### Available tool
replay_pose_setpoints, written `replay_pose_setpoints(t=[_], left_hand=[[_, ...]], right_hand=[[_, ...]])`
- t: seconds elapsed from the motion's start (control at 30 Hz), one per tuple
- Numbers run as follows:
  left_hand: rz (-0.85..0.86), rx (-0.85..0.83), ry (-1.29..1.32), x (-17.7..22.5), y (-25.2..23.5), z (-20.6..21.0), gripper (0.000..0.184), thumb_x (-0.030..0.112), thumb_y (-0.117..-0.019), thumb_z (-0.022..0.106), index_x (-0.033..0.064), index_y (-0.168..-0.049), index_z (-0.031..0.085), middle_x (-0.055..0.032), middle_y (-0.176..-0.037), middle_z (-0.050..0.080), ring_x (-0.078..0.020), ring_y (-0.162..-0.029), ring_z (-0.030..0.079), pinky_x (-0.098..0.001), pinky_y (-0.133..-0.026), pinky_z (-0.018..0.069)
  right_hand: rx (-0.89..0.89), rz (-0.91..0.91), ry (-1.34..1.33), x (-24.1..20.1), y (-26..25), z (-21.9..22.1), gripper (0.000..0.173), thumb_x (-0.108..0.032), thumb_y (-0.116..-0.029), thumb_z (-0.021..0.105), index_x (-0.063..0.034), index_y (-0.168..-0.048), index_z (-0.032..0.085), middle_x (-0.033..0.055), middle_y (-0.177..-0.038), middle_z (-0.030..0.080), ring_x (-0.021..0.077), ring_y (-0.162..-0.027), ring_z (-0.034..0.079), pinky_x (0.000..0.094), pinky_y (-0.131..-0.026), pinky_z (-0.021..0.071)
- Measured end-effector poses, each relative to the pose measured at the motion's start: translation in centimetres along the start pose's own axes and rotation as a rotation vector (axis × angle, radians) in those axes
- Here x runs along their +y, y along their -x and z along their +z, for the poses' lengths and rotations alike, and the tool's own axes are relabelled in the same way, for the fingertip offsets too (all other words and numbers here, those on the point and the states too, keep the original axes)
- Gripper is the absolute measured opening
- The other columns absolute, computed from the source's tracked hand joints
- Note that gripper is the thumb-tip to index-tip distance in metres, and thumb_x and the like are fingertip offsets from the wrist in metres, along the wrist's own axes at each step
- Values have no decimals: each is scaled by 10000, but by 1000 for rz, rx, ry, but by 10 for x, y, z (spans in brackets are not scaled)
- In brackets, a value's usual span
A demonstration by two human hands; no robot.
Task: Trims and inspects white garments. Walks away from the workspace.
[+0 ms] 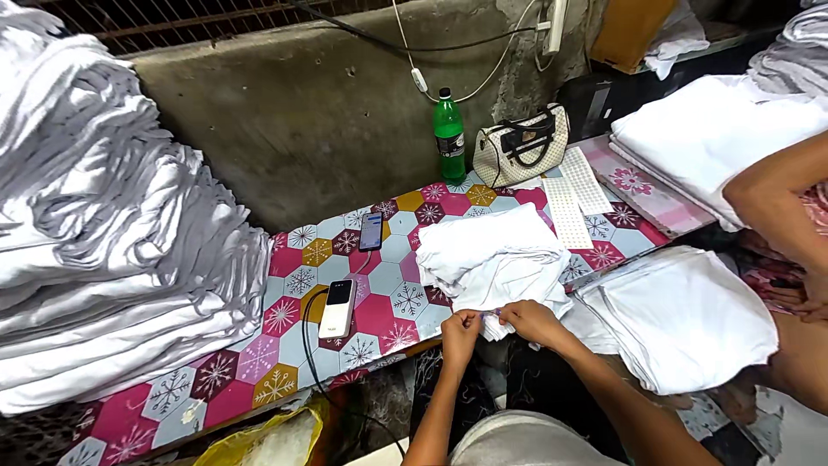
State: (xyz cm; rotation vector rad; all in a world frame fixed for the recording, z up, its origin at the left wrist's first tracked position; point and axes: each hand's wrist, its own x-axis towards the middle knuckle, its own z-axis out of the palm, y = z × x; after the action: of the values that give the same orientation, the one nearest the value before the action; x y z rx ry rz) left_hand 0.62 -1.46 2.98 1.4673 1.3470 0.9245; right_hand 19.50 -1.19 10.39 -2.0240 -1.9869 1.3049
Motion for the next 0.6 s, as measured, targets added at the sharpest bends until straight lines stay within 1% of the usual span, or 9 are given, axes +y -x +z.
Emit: replay_pose_setpoints(t=[0.13,0.3,0.4,0.43,0.47,0.5,0.53,0.57,0.6], left_hand=[[3,8,70,2,1,1,109,56,-931,677,-27,-929,747,-65,-754,712,-77,-622,661,-270,-661,589],[4,13,63,-3,4,2,100,53,-926,690,-29,-899,740,-61,-734,700,-65,-606,644,-252,-642,575],[-73,-51,-1,-3,6,-5,143,76,-971,652,-51,-965,716,-74,-720,667,-106,-590,633,-291,-623,574],[-81,-52,-19,-3,4,-6,160,87,-979,645,-57,-1014,705,-72,-706,649,-118,-574,627,-305,-605,574],[-64,-44,-38,-3,2,-5,194,98,-975,656,-67,-1073,689,-71,-693,627,-131,-562,615,-321,-594,572],[-27,-33,-68,-2,-3,-2,234,110,-962,679,-78,-1101,672,-67,-671,607,-140,-549,602,-335,-586,564],[22,-21,-115,0,-8,1,253,121,-948,697,-84,-1095,668,-62,-651,595,-142,-541,593,-338,-584,556],[67,-10,-169,3,-13,5,253,125,-943,700,-91,-1071,674,-75,-652,593,-161,-559,585,-356,-604,543],[91,-4,-218,5,-19,8,233,129,-949,693,-93,-1021,687,-110,-674,612,-203,-602,601,-395,-648,539]], right_hand=[[-33,0,-1,0,-6,3,476,-385,-1109,387,-72,-1100,746,182,-1070,718,371,-1064,658,620,-908,464],[23,5,-19,-1,-14,9,455,-360,-1106,407,-55,-1056,741,182,-1022,712,361,-1021,661,595,-879,474],[57,-58,31,1,-1,7,494,-389,-1114,374,-37,-1097,720,197,-1000,709,374,-1006,667,590,-885,475],[128,-110,41,1,3,9,470,-393,-1104,413,-33,-1128,714,199,-1001,717,380,-993,680,594,-882,487],[241,-178,53,1,5,14,424,-396,-1073,507,-34,-1166,709,197,-1014,726,384,-965,697,599,-863,511],[377,-252,69,2,3,21,406,-391,-1015,625,-37,-1195,706,196,-1032,727,385,-908,706,600,-811,532],[503,-322,107,5,-4,28,388,-354,-966,697,-53,-1210,714,192,-1043,725,381,-842,716,594,-738,555],[597,-371,123,7,-14,33,328,-270,-940,721,-56,-1188,737,200,-1020,719,387,-787,715,590,-680,561],[647,-391,96,8,-24,36,244,-177,-925,710,-44,-1123,764,203,-984,715,387,-773,712,586,-669,562]])
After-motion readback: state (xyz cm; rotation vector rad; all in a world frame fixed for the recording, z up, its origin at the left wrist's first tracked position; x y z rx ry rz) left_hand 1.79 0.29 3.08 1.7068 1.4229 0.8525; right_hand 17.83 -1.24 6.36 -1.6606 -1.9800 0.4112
